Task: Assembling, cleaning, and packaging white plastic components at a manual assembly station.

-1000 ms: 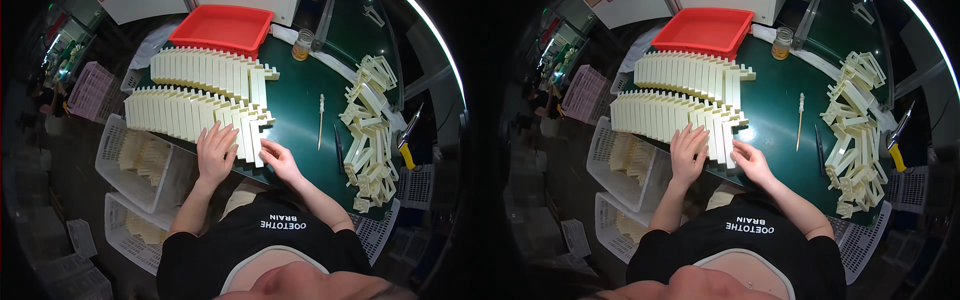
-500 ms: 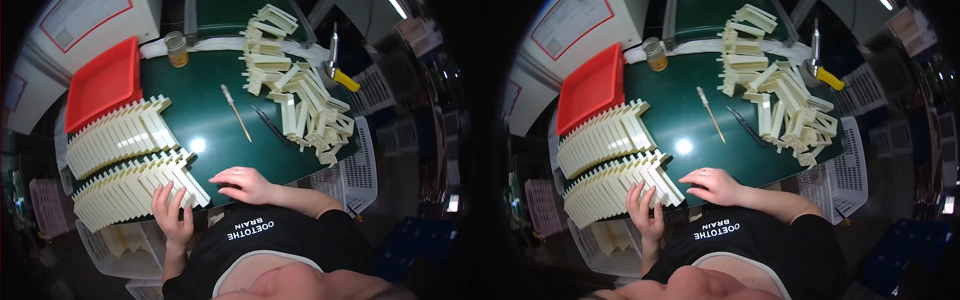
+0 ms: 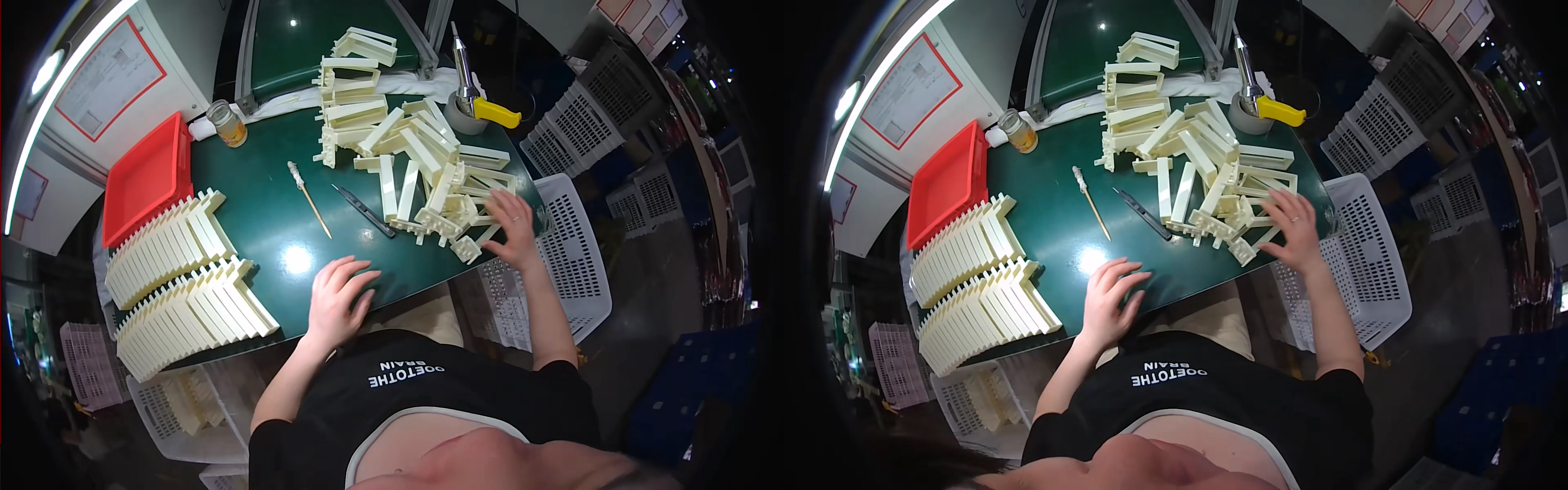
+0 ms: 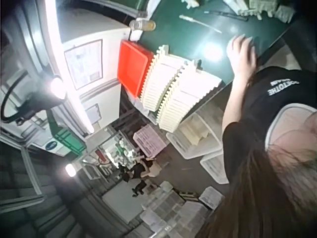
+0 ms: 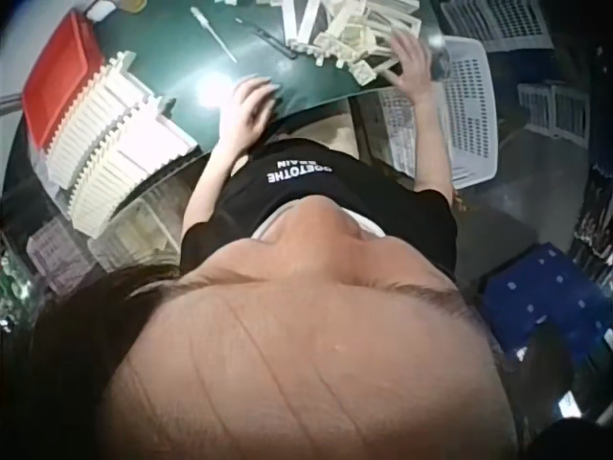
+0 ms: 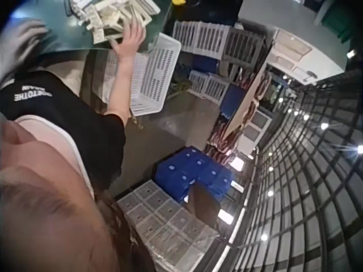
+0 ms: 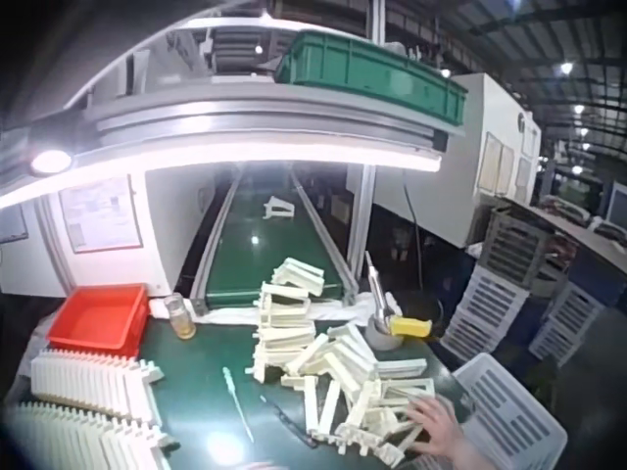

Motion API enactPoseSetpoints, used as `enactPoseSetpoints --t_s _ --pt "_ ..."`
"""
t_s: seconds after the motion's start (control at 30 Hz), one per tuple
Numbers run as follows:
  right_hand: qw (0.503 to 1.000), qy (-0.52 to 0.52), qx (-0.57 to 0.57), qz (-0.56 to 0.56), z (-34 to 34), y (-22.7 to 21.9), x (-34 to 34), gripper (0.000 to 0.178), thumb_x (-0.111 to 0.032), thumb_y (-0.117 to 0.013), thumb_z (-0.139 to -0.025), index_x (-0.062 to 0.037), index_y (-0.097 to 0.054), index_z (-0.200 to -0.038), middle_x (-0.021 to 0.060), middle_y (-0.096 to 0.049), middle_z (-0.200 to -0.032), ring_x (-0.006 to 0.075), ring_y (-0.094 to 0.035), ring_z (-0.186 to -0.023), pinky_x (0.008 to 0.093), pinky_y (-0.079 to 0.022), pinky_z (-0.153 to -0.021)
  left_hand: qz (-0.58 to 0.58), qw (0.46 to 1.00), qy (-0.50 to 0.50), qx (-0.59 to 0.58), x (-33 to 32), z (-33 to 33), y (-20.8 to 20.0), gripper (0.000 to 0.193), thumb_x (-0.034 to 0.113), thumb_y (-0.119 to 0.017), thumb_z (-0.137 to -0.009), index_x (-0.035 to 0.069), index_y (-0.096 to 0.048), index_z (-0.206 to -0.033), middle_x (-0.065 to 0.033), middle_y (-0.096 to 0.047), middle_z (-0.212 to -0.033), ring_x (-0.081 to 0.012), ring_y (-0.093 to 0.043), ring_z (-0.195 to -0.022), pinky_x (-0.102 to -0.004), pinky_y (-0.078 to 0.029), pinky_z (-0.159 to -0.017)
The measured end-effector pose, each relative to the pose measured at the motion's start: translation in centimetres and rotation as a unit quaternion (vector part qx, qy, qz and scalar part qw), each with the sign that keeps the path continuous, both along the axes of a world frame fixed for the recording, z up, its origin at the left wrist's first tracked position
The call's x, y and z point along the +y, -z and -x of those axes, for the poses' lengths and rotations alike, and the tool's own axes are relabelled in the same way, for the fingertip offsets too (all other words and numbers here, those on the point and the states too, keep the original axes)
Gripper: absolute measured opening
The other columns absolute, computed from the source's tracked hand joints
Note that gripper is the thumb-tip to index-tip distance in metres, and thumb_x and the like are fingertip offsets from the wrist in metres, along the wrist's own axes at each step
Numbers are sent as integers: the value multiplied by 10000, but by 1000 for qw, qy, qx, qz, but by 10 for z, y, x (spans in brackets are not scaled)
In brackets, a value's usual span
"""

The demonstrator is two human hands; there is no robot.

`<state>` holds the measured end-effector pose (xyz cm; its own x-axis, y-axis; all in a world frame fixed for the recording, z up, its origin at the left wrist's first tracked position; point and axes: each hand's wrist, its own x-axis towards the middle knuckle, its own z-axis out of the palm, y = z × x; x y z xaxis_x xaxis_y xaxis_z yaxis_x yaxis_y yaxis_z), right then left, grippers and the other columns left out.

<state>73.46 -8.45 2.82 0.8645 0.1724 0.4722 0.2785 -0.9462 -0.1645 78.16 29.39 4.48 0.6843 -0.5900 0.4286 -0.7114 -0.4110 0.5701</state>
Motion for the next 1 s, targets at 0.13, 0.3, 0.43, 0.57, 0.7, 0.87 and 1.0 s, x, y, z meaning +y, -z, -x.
enactPoseSetpoints --t_s 0.13,0.3,0.43,0.57,0.7,0.87,1.0 --pt "996 82 -26 -19 -13 17 41 627 -319 -726 -765 -85 -514 -1307 79 -494 -1379 257 -434 -1281 556 -196 -1063 -34 999 26 -16 -37 2 2 328 84 -689 -776 108 -635 -1099 -67 -602 -1166 -295 -537 -1141 -428 -423 -953" --pt "989 107 -62 -88 -22 27 79 573 -241 -696 -779 -61 -514 -1292 71 -514 -1345 233 -446 -1262 524 -182 -1071 -40 999 35 11 -57 12 10 308 89 -677 -788 92 -634 -1093 -75 -614 -1123 -287 -572 -1045 -405 -456 -897" --pt "987 109 -68 -99 -28 25 93 574 -231 -702 -777 -59 -506 -1289 79 -495 -1363 234 -431 -1282 520 -161 -1089 -49 995 83 40 -72 22 16 293 86 -667 -803 71 -634 -1094 -89 -638 -1026 -294 -594 -937 -387 -487 -827" --pt "986 92 -32 -138 -18 8 92 582 -214 -719 -766 -63 -511 -1289 99 -457 -1398 263 -397 -1317 522 -141 -1107 -26 942 167 291 -87 33 20 463 98 -639 -874 62 -525 -1321 -99 -652 -1087 -256 -613 -992 -348 -488 -882" --pt "983 -24 -34 -178 -12 -36 44 465 -154 -720 -749 -103 -597 -1194 123 -513 -1348 301 -459 -1251 427 -297 -1054 93 800 244 540 -104 36 33 671 125 -601 -931 89 -243 -1498 -98 -463 -1402 -191 -502 -1202 -342 -430 -1000" --pt "983 89 -53 -152 -79 -17 -49 309 -217 -667 -847 -84 -639 -1125 99 -583 -1247 282 -524 -1168 398 -400 -970 183 732 275 596 -133 33 41 826 172 -584 -949 171 -10 -1543 -103 -171 -1578 -220 -357 -1345 -369 -374 -1059" --pt "957 113 103 -245 -104 -3 -66 371 -278 -659 -873 -75 -631 -1182 118 -647 -1126 267 -617 -1015 345 -484 -872 259 685 220 644 -138 37 51 844 172 -578 -947 214 19 -1542 -115 -106 -1591 -241 -334 -1362 -385 -379 -1051"
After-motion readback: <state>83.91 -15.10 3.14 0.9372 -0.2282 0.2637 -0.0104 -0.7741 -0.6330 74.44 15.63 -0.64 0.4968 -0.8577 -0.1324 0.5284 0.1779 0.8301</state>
